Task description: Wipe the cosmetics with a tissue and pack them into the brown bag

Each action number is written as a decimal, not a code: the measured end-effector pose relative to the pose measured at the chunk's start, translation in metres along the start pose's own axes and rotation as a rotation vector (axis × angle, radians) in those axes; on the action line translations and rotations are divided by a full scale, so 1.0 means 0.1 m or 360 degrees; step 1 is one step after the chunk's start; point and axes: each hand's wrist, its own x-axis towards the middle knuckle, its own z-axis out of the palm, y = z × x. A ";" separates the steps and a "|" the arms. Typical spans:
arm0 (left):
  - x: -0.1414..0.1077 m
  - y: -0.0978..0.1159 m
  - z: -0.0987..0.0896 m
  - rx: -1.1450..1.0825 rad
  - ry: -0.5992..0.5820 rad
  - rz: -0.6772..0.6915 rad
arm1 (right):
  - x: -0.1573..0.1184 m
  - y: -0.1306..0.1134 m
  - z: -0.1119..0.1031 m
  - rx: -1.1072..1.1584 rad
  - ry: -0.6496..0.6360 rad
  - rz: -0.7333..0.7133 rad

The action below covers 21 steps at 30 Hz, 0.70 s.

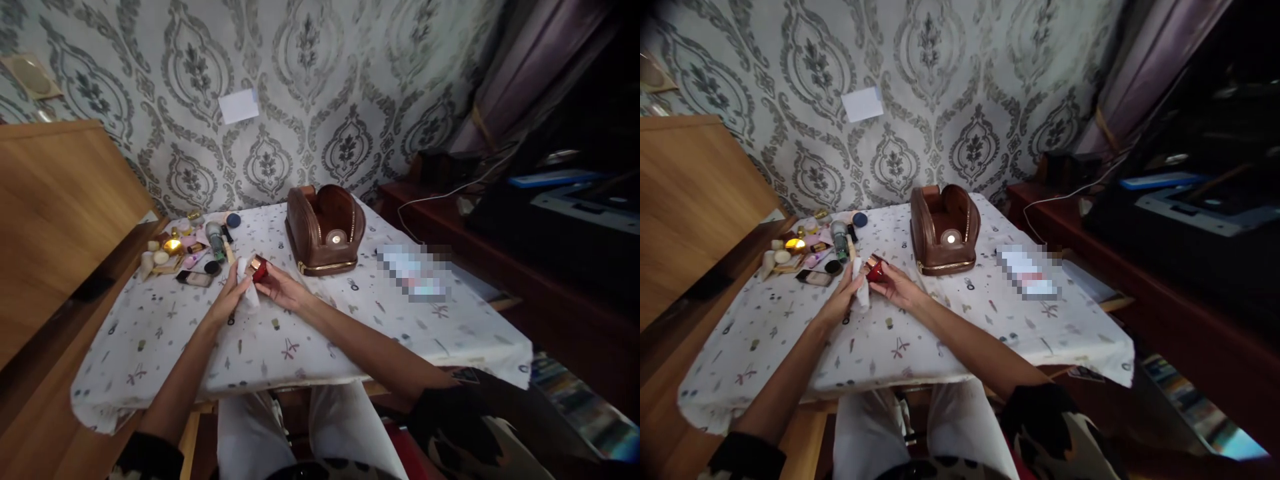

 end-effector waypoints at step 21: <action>0.08 0.19 0.30 0.0833 0.0320 0.0593 | -0.05 0.08 0.08 -0.0469 0.0102 -0.0342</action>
